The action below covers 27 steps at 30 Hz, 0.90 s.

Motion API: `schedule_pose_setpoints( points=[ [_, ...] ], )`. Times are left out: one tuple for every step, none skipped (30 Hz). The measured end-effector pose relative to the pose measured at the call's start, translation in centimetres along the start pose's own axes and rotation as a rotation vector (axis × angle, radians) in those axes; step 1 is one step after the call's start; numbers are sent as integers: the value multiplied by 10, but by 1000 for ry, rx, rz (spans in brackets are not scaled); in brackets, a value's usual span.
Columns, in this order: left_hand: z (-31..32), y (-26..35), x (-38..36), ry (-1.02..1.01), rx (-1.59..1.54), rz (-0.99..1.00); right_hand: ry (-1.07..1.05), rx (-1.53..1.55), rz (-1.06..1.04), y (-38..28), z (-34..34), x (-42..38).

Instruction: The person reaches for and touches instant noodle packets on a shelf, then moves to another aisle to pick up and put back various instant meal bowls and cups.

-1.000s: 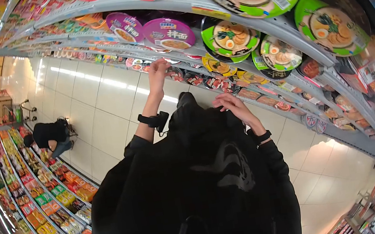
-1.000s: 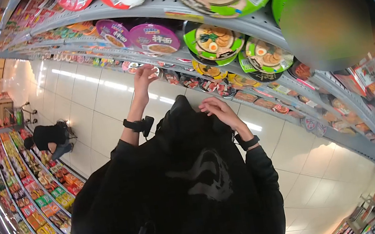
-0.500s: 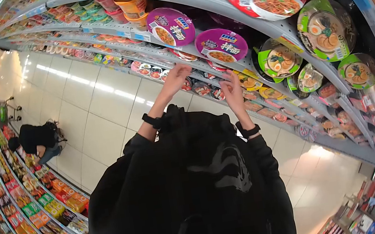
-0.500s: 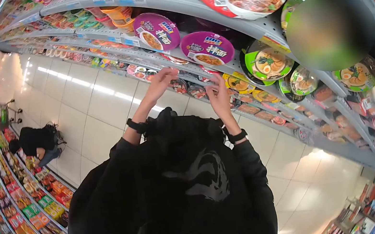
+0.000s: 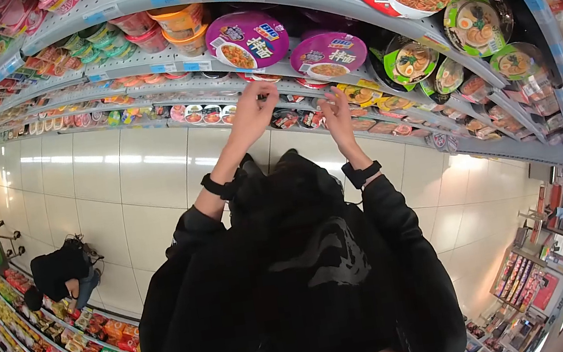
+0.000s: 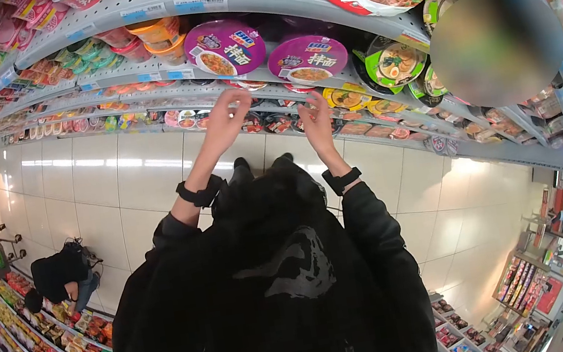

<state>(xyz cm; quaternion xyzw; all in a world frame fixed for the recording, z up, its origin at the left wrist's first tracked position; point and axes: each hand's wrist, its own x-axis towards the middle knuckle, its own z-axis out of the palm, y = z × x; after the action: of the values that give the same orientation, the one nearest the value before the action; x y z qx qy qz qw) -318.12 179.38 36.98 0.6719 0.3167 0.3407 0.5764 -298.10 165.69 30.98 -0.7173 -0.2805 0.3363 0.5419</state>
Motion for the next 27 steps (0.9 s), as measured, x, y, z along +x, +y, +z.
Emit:
schedule_pose_setpoints(
  points=[
    [5, 14, 7, 5, 18, 49, 4, 3, -6, -1, 1, 1],
    [10, 22, 11, 10, 37, 94, -31, 5, -27, -1, 1, 1],
    [15, 23, 19, 27, 103, 175, -66, 8, -49, 1, 0, 1],
    [20, 27, 27, 24, 110, 183, -63, 16, -56, 4, 0, 3],
    [24, 34, 36, 59, 121, 253, -77, 23, -75, 8, 2, 5],
    [26, 43, 44, 90, 135, 322, -90, 34, -93, 11, 3, 7],
    [26, 51, 51, 114, 197, 376, -83, 56, -99, 8, 3, 7],
    [23, 53, 61, 98, 283, 443, -108, 82, -89, 5, 3, 7],
    [20, 54, 69, 95, 363, 489, -130, 110, -80, 4, 4, 7],
    [17, 55, 78, 90, 442, 539, -116, 140, -90, 6, 4, 12],
    [13, 55, 86, 67, 460, 557, -164, 156, -144, 8, 3, 18],
    [8, 53, 92, 100, 616, 618, -213, 170, -193, 12, 2, 19],
    [2, 53, 99, 139, 781, 684, -164, 138, -214, 2, 3, 16],
    [-5, 54, 107, 120, 820, 707, -157, 185, -227, -5, 5, 19],
    [-13, 53, 112, 138, 872, 653, -161, 129, -255, -8, 4, 22],
    [-19, 50, 119, 149, 920, 600, -154, 73, -275, -14, 3, 20],
    [-26, 45, 128, 154, 1021, 533, -149, 86, -290, -19, 3, 21],
    [-29, 42, 136, 202, 1036, 630, -141, 53, -365, -26, 2, 21],
    [-35, 39, 144, 166, 1135, 607, -141, 66, -384, -28, 3, 23],
    [-40, 36, 154, 137, 1228, 584, -142, 68, -404, -31, 4, 26],
    [-47, 32, 164, 87, 1259, 539, -159, 80, -398, -33, 5, 26],
    [-46, 36, 170, 42, 1291, 491, -181, 91, -392, -34, 6, 27],
    [-45, 37, 172, 83, 1288, 561, -220, 117, -355, -34, 6, 28],
    [-40, 44, 168, 59, 1293, 576, -199, 132, -350, -34, 3, 28],
    [-36, 51, 164, 86, 1282, 540, -207, 111, -351, -35, 3, 28],
    [-36, 56, 159, 110, 1275, 500, -217, 94, -348, -36, 6, 26],
    [-37, 55, 159, 110, 1219, 515, -199, 106, -322, -31, 10, 27]
  ],
)
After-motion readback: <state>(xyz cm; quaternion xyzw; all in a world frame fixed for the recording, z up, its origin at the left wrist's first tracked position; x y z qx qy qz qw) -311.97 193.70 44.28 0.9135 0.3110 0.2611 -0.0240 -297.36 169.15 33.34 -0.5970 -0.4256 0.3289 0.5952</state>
